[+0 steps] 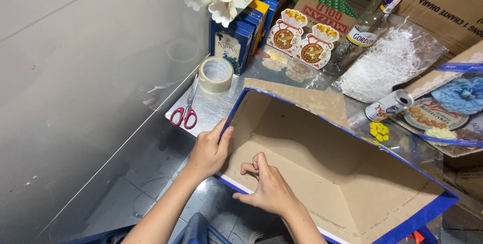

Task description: The person assembles a cardboard box by folding its flaps and securing the edges with blue tape. They use a hot glue gun to apply adhesive to the corners and press the cardboard into place to form the box structure.

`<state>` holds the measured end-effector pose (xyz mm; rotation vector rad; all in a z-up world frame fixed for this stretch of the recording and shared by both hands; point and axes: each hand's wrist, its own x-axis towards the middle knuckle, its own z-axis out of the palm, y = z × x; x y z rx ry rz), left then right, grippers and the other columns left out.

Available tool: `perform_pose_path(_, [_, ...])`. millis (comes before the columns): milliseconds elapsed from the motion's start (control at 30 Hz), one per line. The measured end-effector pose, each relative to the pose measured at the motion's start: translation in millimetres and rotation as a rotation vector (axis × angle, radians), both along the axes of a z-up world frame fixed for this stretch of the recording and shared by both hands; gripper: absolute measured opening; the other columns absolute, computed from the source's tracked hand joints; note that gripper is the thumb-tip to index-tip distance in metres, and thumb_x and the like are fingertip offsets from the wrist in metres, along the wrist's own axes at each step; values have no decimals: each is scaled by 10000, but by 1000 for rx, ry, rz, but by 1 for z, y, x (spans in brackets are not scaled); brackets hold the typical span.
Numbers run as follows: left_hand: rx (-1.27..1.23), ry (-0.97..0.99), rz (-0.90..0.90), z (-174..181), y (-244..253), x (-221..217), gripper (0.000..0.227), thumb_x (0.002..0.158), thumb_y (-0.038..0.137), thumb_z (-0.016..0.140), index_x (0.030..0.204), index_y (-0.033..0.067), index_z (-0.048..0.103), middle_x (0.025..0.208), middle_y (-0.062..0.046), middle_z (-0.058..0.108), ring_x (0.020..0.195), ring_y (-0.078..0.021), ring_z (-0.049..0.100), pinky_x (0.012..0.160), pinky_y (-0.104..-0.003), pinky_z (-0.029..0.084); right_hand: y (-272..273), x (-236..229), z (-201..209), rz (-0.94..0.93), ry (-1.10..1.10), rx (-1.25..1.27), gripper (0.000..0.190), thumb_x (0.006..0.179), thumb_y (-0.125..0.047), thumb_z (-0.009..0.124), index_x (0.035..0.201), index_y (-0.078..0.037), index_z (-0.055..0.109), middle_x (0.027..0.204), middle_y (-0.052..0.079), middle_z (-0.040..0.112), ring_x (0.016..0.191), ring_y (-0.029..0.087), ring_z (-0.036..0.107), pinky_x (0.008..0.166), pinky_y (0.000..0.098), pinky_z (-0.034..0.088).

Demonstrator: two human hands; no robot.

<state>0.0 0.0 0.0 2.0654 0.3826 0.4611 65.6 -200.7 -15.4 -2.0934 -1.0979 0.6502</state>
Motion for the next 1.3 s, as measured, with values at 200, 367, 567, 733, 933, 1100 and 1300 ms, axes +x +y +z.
perform_pose_path(200, [-10, -4, 4, 1, -1, 0, 493, 1046, 337, 418, 1486, 147, 535, 618, -42, 630, 525, -224, 572, 617, -354, 477, -4, -5, 2, -10, 36, 50, 856, 643, -336, 1003, 1159, -147, 347, 1447, 95, 662, 1315, 223, 673, 1013, 324, 500])
perform_pose_path(367, [-20, 26, 24, 2, -1, -1, 499, 1040, 360, 415, 1483, 166, 537, 646, -56, 671, 552, -247, 609, 632, -360, 490, -8, -6, -10, -11, -133, 62, 787, 670, -432, 974, 1133, -130, 412, 1238, 42, 784, 1187, 259, 692, 927, 340, 509])
perform_pose_path(567, [-8, 31, 29, -1, -2, -2, 478, 1036, 363, 422, 1453, 174, 558, 662, -70, 673, 575, -285, 625, 652, -374, 493, -7, -8, -12, 32, -160, 174, 609, 728, -280, 958, 1040, -126, 459, 1011, 6, 636, 890, 167, 674, 825, 276, 539])
perform_pose_path(733, [12, 28, 34, -2, -1, 0, 479, 1030, 349, 430, 1463, 178, 541, 668, -86, 696, 576, -304, 648, 646, -387, 501, -6, -9, -19, 39, -149, 135, 591, 741, -203, 918, 959, -135, 373, 879, -15, 546, 738, 181, 549, 709, 263, 466])
perform_pose_path(933, [-16, 16, 14, -5, -1, 1, 488, 1026, 375, 425, 1458, 189, 553, 738, -56, 747, 603, -266, 677, 665, -358, 522, -27, -27, -27, -7, -525, 189, 627, 797, -427, 903, 1254, -143, 581, 1099, 30, 682, 952, 221, 644, 853, 384, 520])
perform_pose_path(1100, [-77, -4, 56, 6, -3, -6, 509, 1015, 386, 421, 1468, 202, 562, 964, -4, 835, 678, -242, 731, 738, -328, 519, -60, -29, -106, -116, -902, -333, 908, 684, -38, 734, 1516, -253, 444, 1518, 43, 515, 1337, 385, 488, 974, 478, 489])
perform_pose_path(1300, [-716, -279, -59, 83, 39, -42, 700, 934, 548, 371, 1363, 66, 643, 1176, -236, 796, 914, -306, 823, 648, -300, 629, -35, -59, 37, -197, -916, 300, 633, 672, 21, 530, 1251, -177, 691, 1221, -33, 769, 1058, 117, 761, 856, 271, 587])
